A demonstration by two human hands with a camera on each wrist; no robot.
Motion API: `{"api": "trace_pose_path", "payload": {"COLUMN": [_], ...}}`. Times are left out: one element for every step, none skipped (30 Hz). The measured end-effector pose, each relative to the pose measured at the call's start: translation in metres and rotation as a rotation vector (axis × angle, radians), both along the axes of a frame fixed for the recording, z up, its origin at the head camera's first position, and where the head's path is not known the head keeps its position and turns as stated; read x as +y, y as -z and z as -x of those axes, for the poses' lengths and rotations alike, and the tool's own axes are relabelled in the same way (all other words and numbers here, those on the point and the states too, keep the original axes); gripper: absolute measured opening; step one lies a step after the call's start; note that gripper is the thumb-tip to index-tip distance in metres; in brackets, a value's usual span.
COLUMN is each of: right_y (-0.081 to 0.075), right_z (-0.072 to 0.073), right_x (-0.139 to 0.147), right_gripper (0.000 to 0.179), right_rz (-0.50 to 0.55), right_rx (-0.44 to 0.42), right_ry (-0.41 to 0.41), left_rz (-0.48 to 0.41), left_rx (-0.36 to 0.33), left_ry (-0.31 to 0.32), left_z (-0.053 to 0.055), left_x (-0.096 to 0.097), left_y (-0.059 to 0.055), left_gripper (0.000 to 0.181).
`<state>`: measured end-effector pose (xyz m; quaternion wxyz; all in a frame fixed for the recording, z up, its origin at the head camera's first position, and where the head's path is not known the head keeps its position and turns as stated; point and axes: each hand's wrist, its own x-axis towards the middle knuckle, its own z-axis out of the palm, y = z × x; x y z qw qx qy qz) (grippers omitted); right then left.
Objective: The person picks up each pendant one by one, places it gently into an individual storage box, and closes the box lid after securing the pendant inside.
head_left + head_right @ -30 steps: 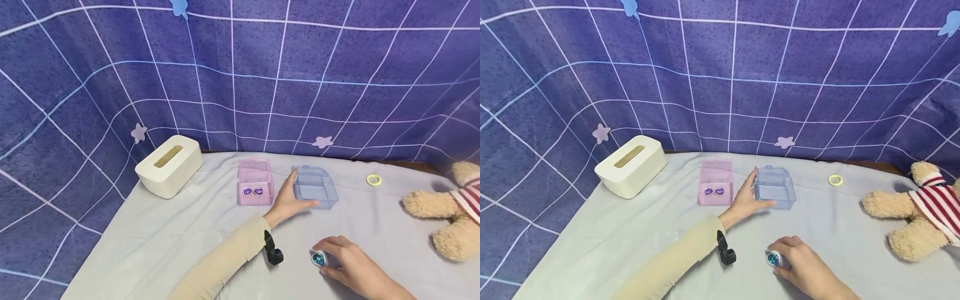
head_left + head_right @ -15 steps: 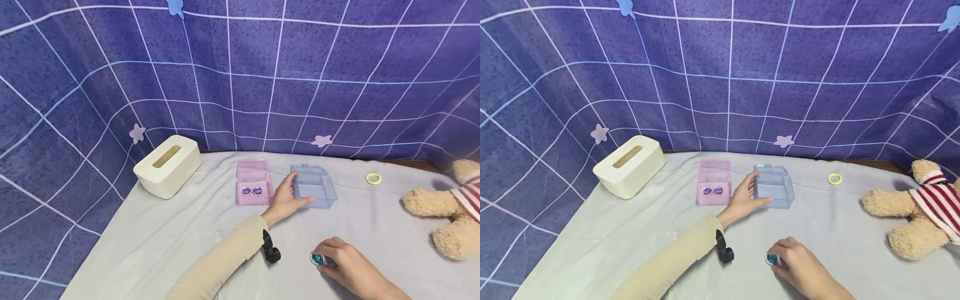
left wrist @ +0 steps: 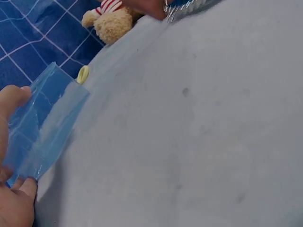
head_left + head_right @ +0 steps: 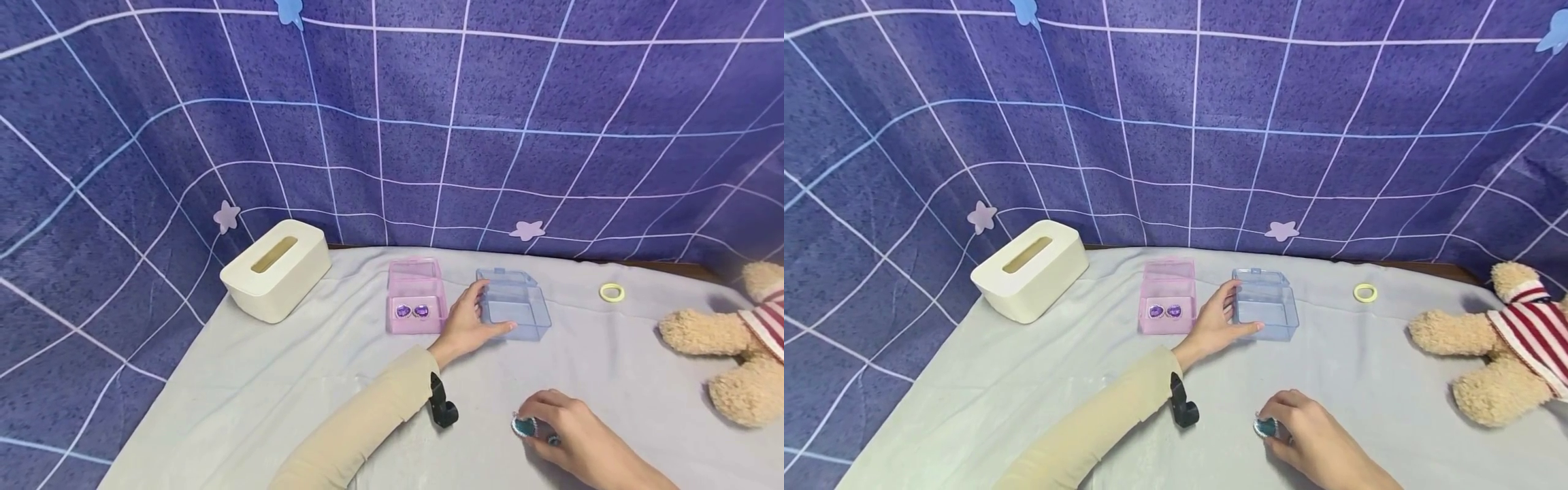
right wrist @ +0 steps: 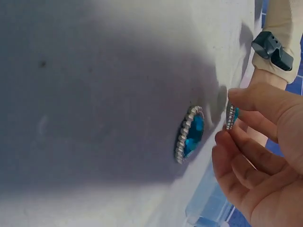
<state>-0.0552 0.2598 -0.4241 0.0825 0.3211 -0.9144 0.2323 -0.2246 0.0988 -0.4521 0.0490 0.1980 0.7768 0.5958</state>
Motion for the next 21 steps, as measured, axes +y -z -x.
{"api": "trace_pose_path", "payload": {"right_y": [-0.001,-0.001,-0.002,-0.003,-0.003,-0.003,-0.003,-0.004,-0.004,-0.005,-0.006,-0.008,-0.010,-0.012,-0.015,-0.018,-0.022,-0.026,-0.031,-0.036,-0.041], "right_z": [0.000,-0.001,-0.001,-0.001,-0.002,-0.002,-0.002,-0.002,-0.002,-0.002,-0.001,-0.001,0.000,0.001,0.003,0.004,0.006,0.009,0.012,0.016,0.019], "right_x": [0.000,0.001,0.001,0.001,0.001,0.001,0.001,0.001,0.001,0.001,0.002,0.002,0.002,0.003,0.004,0.005,0.006,0.008,0.009,0.010,0.011], "right_gripper": [0.029,0.029,0.028,0.028,0.028,0.028,0.030,0.031,0.033,0.035,0.035,0.035,0.034,0.032,0.032,0.030,0.029,0.030,0.031,0.033,0.035], "right_rz": [0.003,0.004,0.003,0.008,0.014,0.019,0.026,0.034,0.044,0.055,0.066,0.074,0.083,0.092,0.101,0.105,0.110,0.114,0.120,0.123,0.125], "right_rx": [-0.033,-0.055,-0.088,-0.112,-0.111,-0.084,-0.044,0.003,0.044,0.087,0.138,0.174,0.193,0.220,0.231,0.240,0.253,0.264,0.270,0.276,0.280], "right_ry": [-0.010,-0.021,-0.027,-0.036,-0.044,-0.053,-0.058,-0.061,-0.062,-0.060,-0.057,-0.048,-0.040,-0.033,-0.020,-0.004,0.011,0.024,0.036,0.049,0.065], "left_rz": [0.011,0.023,0.038,0.052,0.064,0.073,0.083,0.089,0.091,0.093,0.088,0.085,0.085,0.085,0.083,0.081,0.077,0.077,0.073,0.073,0.074], "left_rx": [0.008,0.017,0.025,0.029,0.033,0.034,0.038,0.041,0.044,0.047,0.049,0.054,0.057,0.058,0.058,0.058,0.058,0.060,0.061,0.064,0.067], "left_ry": [-0.004,-0.010,-0.016,-0.023,-0.030,-0.034,-0.039,-0.042,-0.044,-0.044,-0.042,-0.041,-0.042,-0.041,-0.039,-0.037,-0.036,-0.035,-0.035,-0.034,-0.034], "left_z": [0.001,0.001,0.001,0.001,0.001,0.001,0.001,0.001,0.000,0.000,0.000,0.000,0.000,0.000,0.000,0.000,0.000,0.001,0.001,0.001,0.001], "left_x": [0.000,0.000,0.000,0.000,-0.001,-0.001,-0.001,-0.001,-0.001,-0.001,-0.001,-0.001,-0.001,-0.001,-0.001,0.000,0.000,0.000,0.001,0.001,0.001], "left_y": [0.000,0.000,0.000,-0.001,-0.001,-0.001,-0.001,-0.002,-0.002,-0.002,-0.003,-0.003,-0.002,-0.002,-0.002,-0.002,-0.001,-0.001,-0.001,-0.001,0.000], "left_gripper": [0.088,0.088,0.088,0.088,0.088,0.088,0.088,0.087,0.087,0.087,0.087,0.087,0.086,0.086,0.086,0.086,0.086,0.086,0.086,0.085,0.085]}}
